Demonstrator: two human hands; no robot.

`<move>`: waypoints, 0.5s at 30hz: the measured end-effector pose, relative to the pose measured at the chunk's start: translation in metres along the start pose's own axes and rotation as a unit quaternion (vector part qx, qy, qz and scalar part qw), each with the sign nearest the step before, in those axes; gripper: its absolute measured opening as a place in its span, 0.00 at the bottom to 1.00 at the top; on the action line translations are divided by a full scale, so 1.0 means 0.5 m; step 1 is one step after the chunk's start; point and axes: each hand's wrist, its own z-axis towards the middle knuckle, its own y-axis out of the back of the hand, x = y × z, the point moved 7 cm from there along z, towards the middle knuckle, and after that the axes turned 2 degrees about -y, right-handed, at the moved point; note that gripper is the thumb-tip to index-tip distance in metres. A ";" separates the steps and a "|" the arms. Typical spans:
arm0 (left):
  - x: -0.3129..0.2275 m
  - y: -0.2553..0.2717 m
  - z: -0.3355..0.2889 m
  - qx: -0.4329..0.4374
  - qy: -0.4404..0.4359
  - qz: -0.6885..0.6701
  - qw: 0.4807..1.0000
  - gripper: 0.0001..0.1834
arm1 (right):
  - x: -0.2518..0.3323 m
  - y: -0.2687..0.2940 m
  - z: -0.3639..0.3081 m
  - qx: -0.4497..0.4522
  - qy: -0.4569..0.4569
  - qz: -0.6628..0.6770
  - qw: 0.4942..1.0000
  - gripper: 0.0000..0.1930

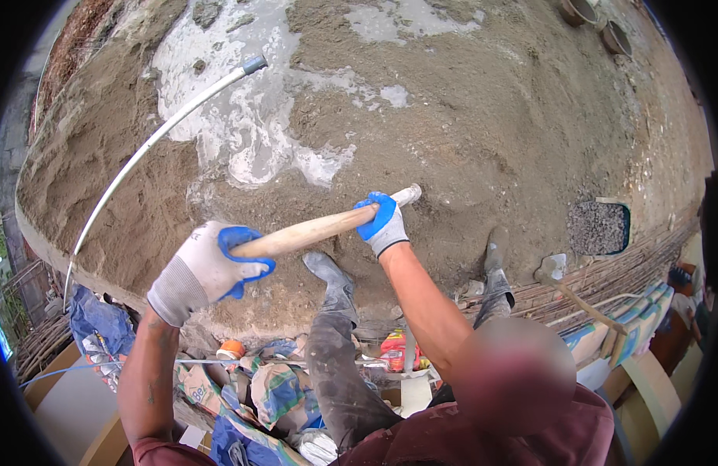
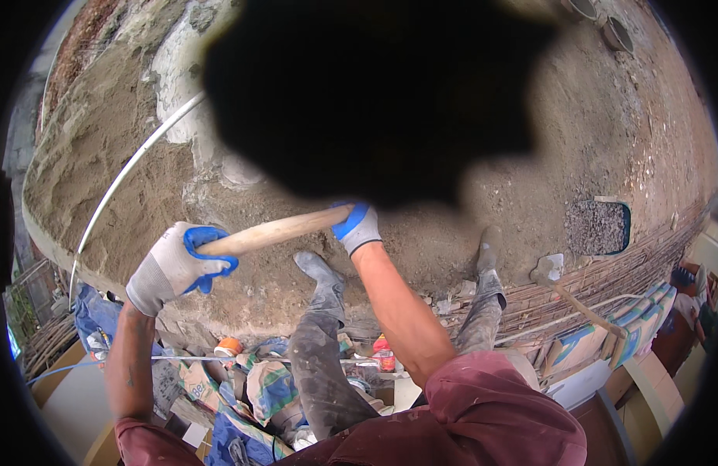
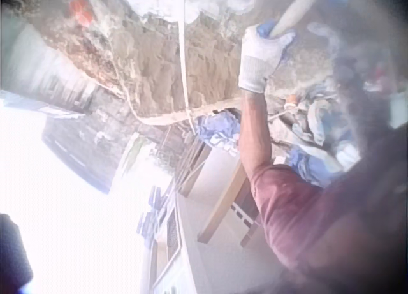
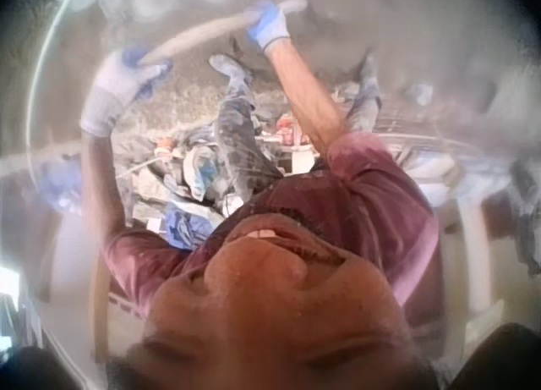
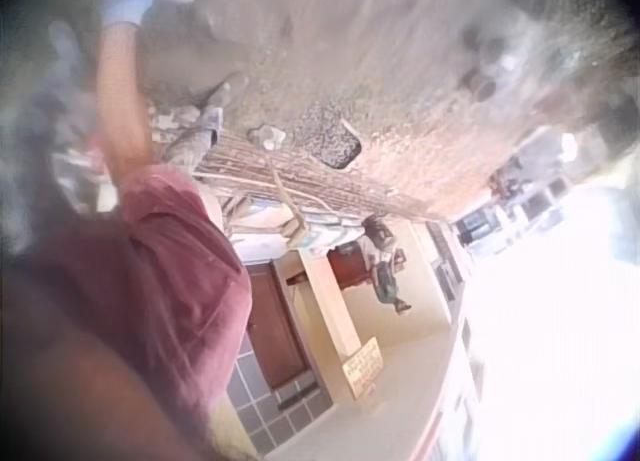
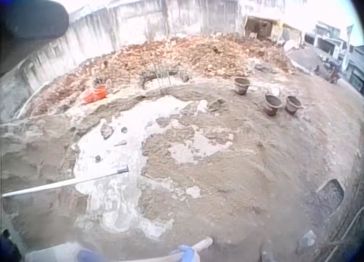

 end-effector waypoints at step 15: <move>0.291 -0.164 0.211 -0.090 0.088 -0.237 0.963 0.17 | -0.128 0.225 -0.265 -0.272 -0.342 0.422 0.794 0.05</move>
